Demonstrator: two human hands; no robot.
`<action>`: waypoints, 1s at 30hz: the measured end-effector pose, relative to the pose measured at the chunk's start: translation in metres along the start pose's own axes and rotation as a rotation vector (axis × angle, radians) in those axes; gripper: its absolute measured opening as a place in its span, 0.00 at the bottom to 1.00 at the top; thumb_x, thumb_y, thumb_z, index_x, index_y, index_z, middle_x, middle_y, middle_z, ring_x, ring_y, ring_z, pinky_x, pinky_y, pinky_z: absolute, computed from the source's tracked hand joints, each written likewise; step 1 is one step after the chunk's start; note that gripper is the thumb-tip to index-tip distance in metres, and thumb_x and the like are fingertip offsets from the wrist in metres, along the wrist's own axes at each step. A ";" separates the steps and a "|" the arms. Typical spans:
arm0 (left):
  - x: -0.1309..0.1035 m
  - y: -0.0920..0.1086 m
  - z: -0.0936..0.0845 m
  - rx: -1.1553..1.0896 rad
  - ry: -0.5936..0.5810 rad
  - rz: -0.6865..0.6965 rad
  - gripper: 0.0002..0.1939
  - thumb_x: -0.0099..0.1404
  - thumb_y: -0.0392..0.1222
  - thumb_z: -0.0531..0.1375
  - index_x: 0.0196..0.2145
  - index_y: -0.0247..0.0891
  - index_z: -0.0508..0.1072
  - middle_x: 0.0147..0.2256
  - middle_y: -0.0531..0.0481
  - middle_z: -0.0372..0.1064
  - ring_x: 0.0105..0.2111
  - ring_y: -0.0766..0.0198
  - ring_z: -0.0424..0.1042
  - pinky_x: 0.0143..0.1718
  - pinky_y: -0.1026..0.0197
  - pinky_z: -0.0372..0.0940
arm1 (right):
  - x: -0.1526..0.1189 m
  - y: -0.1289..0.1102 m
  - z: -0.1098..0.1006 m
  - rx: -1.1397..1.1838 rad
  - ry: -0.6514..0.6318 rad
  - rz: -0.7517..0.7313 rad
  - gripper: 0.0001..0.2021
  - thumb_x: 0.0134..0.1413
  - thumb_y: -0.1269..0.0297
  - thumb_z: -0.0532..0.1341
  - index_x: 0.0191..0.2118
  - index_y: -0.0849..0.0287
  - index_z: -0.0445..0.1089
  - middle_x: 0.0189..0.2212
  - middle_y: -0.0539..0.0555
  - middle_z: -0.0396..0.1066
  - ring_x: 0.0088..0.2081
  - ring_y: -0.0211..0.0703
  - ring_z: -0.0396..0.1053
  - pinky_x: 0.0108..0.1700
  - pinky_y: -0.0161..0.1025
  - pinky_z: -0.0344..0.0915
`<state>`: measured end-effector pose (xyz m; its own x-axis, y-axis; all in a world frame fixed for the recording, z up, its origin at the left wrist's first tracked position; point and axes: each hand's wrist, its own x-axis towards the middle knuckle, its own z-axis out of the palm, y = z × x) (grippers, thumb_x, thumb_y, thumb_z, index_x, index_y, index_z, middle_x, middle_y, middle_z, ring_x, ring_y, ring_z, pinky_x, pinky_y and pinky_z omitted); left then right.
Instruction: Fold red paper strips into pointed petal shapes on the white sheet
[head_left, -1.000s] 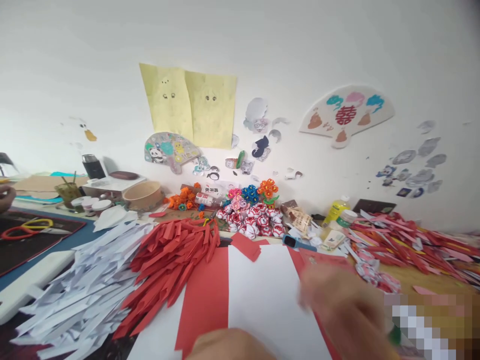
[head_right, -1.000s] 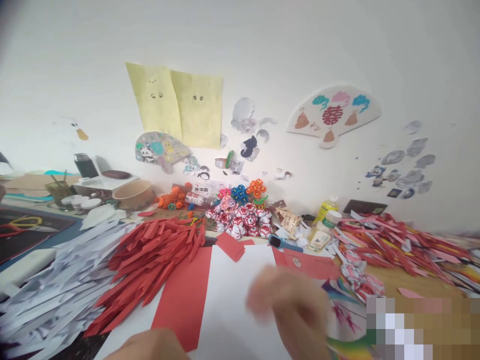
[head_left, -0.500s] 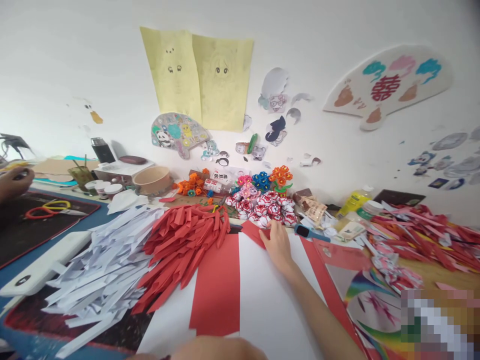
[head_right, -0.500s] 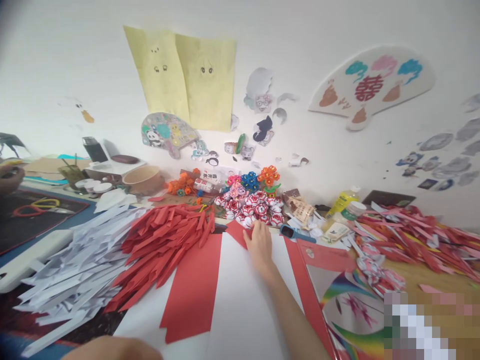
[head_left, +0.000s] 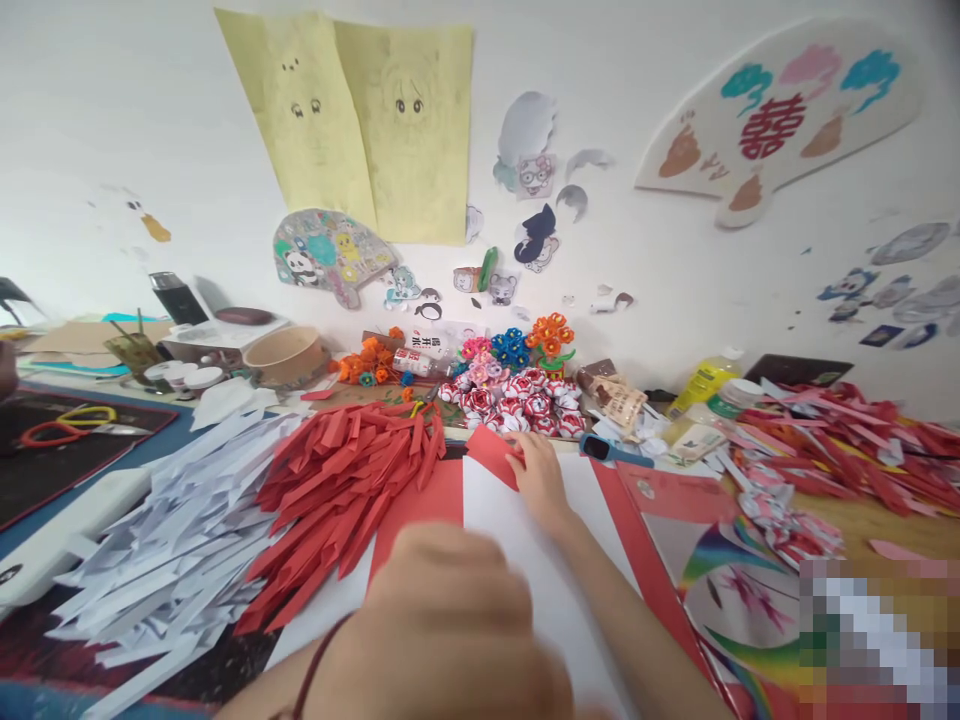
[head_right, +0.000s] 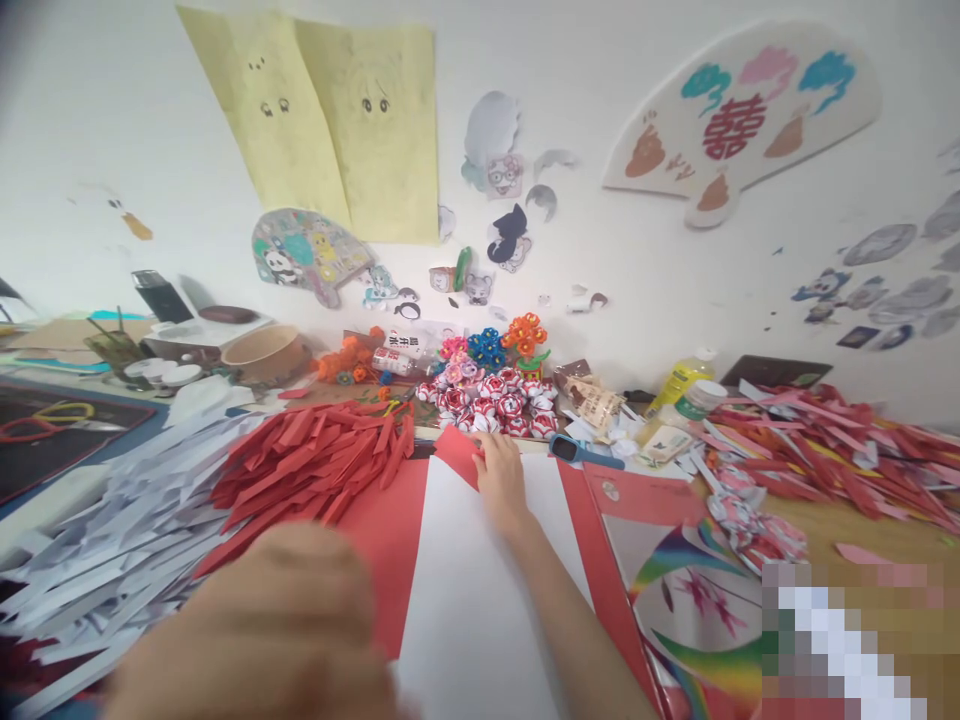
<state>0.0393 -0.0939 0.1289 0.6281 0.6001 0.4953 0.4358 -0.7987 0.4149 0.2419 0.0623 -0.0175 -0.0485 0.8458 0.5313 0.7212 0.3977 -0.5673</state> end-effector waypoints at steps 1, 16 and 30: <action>0.015 -0.010 0.004 -0.001 0.036 0.056 0.17 0.59 0.43 0.51 0.37 0.58 0.77 0.22 0.53 0.71 0.25 0.61 0.69 0.30 0.55 0.67 | 0.000 0.000 -0.001 0.039 0.002 0.010 0.13 0.54 0.73 0.55 0.43 0.55 0.71 0.37 0.56 0.71 0.41 0.50 0.66 0.46 0.47 0.63; 0.043 -0.141 0.073 -0.300 0.338 -0.626 0.19 0.66 0.55 0.53 0.34 0.35 0.69 0.27 0.51 0.69 0.26 0.66 0.66 0.29 0.65 0.59 | -0.013 -0.056 0.003 0.844 0.074 0.443 0.19 0.47 0.49 0.66 0.39 0.60 0.76 0.36 0.58 0.77 0.36 0.48 0.73 0.39 0.43 0.68; 0.028 -0.135 0.059 -1.172 0.074 -0.378 0.24 0.63 0.54 0.61 0.50 0.35 0.71 0.42 0.43 0.71 0.32 0.66 0.68 0.37 0.64 0.63 | -0.030 -0.071 0.000 1.381 -0.092 0.596 0.09 0.50 0.57 0.67 0.32 0.58 0.76 0.35 0.55 0.76 0.36 0.45 0.72 0.44 0.46 0.67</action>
<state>0.0366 0.0285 0.0415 0.5339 0.8159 0.2219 -0.2831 -0.0748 0.9562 0.1924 0.0088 0.0069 -0.0710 0.9975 0.0060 -0.5462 -0.0339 -0.8370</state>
